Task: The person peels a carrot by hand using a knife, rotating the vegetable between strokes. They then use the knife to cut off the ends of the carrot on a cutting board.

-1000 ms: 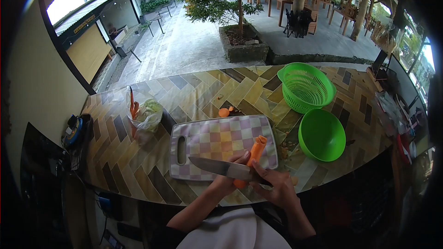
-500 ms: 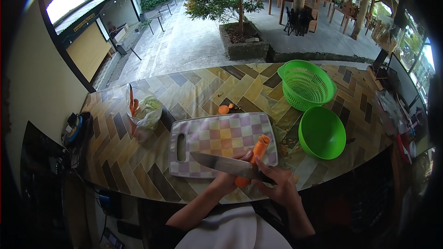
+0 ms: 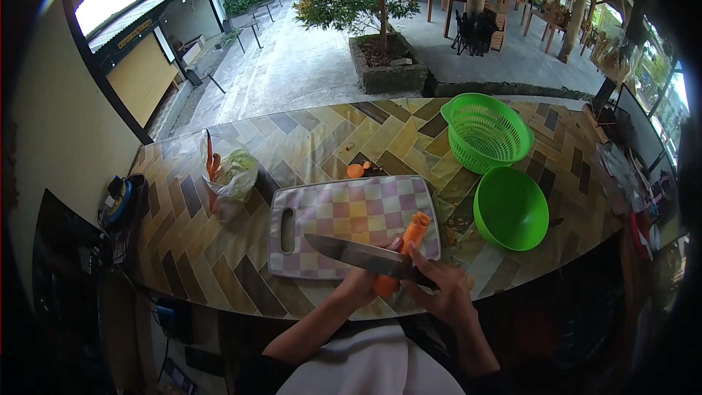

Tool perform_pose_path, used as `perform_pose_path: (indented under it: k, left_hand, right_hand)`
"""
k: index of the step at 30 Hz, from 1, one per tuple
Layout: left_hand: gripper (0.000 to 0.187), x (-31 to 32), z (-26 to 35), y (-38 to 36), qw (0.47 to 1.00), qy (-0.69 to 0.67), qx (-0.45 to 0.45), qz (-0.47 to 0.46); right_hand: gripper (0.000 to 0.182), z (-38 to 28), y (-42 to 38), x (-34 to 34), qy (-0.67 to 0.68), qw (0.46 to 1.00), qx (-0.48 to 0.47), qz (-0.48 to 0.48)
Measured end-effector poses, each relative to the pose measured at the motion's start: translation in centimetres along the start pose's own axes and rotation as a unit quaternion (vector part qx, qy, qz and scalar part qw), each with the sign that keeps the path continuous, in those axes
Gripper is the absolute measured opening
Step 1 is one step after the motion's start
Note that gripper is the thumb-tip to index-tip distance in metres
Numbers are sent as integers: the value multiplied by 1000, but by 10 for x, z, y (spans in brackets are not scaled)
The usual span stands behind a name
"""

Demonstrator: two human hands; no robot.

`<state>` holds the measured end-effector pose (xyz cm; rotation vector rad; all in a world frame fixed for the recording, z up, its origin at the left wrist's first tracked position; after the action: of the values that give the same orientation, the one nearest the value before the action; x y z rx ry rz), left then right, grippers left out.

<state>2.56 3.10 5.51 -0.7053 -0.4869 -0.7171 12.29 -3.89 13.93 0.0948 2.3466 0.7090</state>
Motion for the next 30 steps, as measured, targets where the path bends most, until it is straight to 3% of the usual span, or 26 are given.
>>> perform_pose_path:
  k: [7, 16, 25, 30]
  left_hand:
    - [39, -4, -13, 4, 997, -60, -37, 21]
    - [37, 5, -6, 6, 997, -72, -35, -20]
    - [40, 10, -3, 9, 996, -30, -28, -75]
    - [41, 4, -5, 11, 998, -25, -21, -51]
  right_hand:
    - [66, 6, -1, -2, -29, 999, -41, -15]
    - [77, 23, -10, -9, 71, 996, 54, -12]
    - [75, 20, -7, -12, 71, 997, 31, -25]
    - [71, 13, -4, -11, 36, 999, 3, -35]
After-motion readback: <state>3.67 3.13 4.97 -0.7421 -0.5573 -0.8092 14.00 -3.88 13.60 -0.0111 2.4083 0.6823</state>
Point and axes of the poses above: each hand's wrist, its own y-axis towards the middle knuckle, its own x-axis out of the palm, z = x × y, the point moved 8 cm from there along y, towards the middle knuckle, and after that the axes turned 12 degrees about -x, right-handed, at the moved point
